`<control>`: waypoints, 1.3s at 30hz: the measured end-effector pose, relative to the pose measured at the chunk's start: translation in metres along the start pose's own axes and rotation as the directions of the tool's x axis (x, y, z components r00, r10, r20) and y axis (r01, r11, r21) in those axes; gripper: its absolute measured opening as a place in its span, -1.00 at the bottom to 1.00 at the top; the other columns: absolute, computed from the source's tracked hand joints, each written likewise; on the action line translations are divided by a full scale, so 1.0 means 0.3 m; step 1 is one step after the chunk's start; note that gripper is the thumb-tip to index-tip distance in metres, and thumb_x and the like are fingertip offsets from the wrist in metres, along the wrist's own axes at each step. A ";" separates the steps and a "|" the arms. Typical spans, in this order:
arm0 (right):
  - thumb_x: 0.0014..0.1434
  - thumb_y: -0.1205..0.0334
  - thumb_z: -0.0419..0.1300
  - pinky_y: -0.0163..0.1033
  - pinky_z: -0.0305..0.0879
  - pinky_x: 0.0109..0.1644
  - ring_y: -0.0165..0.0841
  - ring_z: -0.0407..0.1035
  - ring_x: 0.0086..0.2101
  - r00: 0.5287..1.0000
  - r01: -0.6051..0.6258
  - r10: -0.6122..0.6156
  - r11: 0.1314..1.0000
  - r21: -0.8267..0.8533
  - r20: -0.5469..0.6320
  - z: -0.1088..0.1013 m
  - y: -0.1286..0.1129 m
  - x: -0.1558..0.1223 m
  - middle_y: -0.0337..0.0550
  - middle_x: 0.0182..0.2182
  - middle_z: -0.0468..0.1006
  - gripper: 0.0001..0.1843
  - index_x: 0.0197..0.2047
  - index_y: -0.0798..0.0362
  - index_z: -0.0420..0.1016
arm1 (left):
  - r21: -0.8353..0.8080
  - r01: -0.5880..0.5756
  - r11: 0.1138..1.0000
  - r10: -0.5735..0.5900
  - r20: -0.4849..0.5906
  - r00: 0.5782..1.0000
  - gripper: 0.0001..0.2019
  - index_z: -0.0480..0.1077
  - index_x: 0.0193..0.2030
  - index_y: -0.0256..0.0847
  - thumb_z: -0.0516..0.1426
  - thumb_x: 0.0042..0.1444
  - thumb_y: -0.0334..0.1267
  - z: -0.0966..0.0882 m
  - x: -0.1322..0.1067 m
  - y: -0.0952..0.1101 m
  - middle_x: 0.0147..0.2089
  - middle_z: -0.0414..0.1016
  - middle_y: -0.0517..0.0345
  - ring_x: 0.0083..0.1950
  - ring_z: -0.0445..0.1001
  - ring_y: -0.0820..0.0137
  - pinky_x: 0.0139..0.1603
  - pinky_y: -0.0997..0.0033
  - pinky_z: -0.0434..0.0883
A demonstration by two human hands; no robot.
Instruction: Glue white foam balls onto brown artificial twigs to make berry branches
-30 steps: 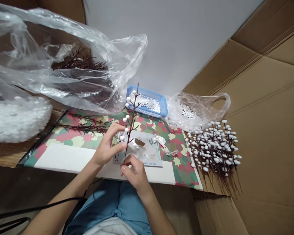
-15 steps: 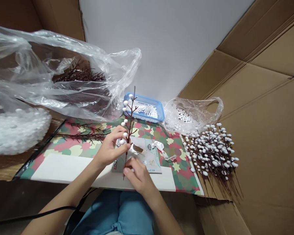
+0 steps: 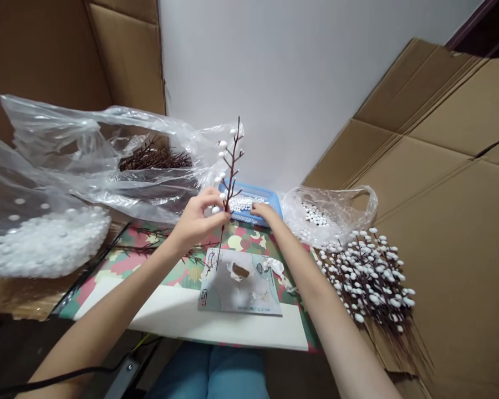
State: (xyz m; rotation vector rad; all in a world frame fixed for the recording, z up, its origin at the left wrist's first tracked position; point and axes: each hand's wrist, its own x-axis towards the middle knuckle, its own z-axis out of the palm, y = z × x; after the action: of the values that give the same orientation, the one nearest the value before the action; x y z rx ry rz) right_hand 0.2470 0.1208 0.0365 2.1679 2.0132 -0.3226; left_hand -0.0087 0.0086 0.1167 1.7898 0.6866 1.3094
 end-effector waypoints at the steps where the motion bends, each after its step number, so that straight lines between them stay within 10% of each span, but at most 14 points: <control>1: 0.27 0.10 0.15 -0.02 0.43 0.02 -0.26 0.42 -0.05 1.000 0.011 -0.011 1.000 -0.008 0.016 0.013 -0.002 0.015 -0.05 0.03 0.46 -0.64 0.08 0.08 0.39 | -0.014 -0.009 1.000 0.009 0.005 1.000 -0.89 0.35 -0.55 -0.23 0.18 -0.08 -0.34 -0.002 0.013 0.001 -0.36 0.30 0.15 -0.25 0.31 0.35 -0.18 0.31 0.24; 10: 0.27 0.13 0.15 -0.09 0.41 -0.01 -0.29 0.44 -0.11 0.983 0.094 -0.056 0.971 0.220 -0.173 -0.024 -0.028 0.001 -0.07 -0.10 0.52 -0.73 -0.06 0.12 0.45 | -0.012 -0.043 0.999 0.043 0.040 0.998 -0.87 0.34 -0.58 -0.22 0.18 -0.09 -0.30 0.033 0.086 0.002 -0.40 0.29 0.18 -0.28 0.30 0.37 -0.13 0.30 0.25; 15: 0.34 0.23 -0.28 -0.27 0.36 -0.06 -0.39 0.42 -0.14 0.833 0.258 0.020 0.870 0.420 -0.554 -0.124 -0.087 -0.215 -0.06 -0.21 0.50 -0.62 -0.13 0.10 0.33 | -0.036 -0.081 0.996 0.084 0.091 0.992 -0.87 0.33 -0.55 -0.22 0.17 -0.03 -0.31 0.047 0.115 0.036 -0.40 0.26 0.19 -0.31 0.29 0.39 -0.19 0.32 0.25; 16: 0.33 0.22 -0.30 -0.28 0.36 -0.08 -0.41 0.42 -0.19 0.773 0.329 0.053 0.819 0.470 -0.633 -0.132 -0.109 -0.274 -0.12 -0.27 0.48 -0.64 -0.17 0.07 0.29 | -0.049 -0.086 0.995 0.091 0.096 0.991 -0.87 0.33 -0.54 -0.23 0.16 -0.02 -0.33 0.052 0.117 0.045 -0.40 0.26 0.19 -0.31 0.28 0.40 -0.20 0.33 0.25; 18: 0.22 0.17 -0.05 -0.27 0.35 -0.20 -0.41 0.38 -0.38 0.598 0.686 0.212 0.365 0.630 -0.773 -0.138 -0.160 -0.388 -0.27 -0.47 0.40 -0.86 -0.31 0.01 0.26 | -0.087 -0.097 0.991 0.106 0.108 0.989 -0.88 0.33 -0.53 -0.23 0.14 0.00 -0.37 0.065 0.118 0.061 -0.38 0.26 0.19 -0.31 0.28 0.41 -0.22 0.35 0.25; 20: 0.14 0.20 0.07 -0.26 0.34 -0.24 -0.42 0.36 -0.42 0.569 0.796 0.247 0.076 0.601 -0.785 -0.138 -0.211 -0.480 -0.31 -0.50 0.38 -0.92 -0.37 -0.01 0.25 | -0.120 -0.109 0.987 0.124 0.127 0.984 -0.89 0.33 -0.51 -0.23 0.14 0.00 -0.38 0.079 0.115 0.074 -0.37 0.26 0.19 -0.31 0.28 0.41 -0.24 0.35 0.26; 22: 0.10 0.23 0.11 -0.25 0.34 -0.26 -0.41 0.35 -0.43 0.578 0.808 0.238 -0.030 0.589 -0.781 -0.140 -0.252 -0.538 -0.31 -0.49 0.37 -0.92 -0.39 -0.02 0.25 | -0.110 -0.126 0.986 0.142 0.148 0.979 -0.90 0.34 -0.50 -0.24 0.13 0.00 -0.40 0.091 0.110 0.083 -0.37 0.26 0.18 -0.30 0.28 0.40 -0.23 0.35 0.26; 39: 0.10 0.37 0.12 -0.23 0.34 -0.23 -0.39 0.39 -0.34 0.544 0.833 0.266 -0.059 0.550 -0.796 -0.127 -0.269 -0.576 -0.29 -0.47 0.39 -0.91 -0.38 -0.03 0.34 | 0.059 -0.131 0.990 0.124 0.104 0.987 -0.90 0.33 -0.52 -0.22 0.11 -0.01 -0.36 0.095 0.103 0.100 -0.38 0.32 0.15 -0.30 0.32 0.37 -0.20 0.32 0.31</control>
State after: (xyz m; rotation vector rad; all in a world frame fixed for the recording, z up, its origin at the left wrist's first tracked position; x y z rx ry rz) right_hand 0.1565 -0.0288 0.1215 2.4059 3.7819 -1.8051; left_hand 0.0272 0.0092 0.1537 1.9663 0.5738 1.2832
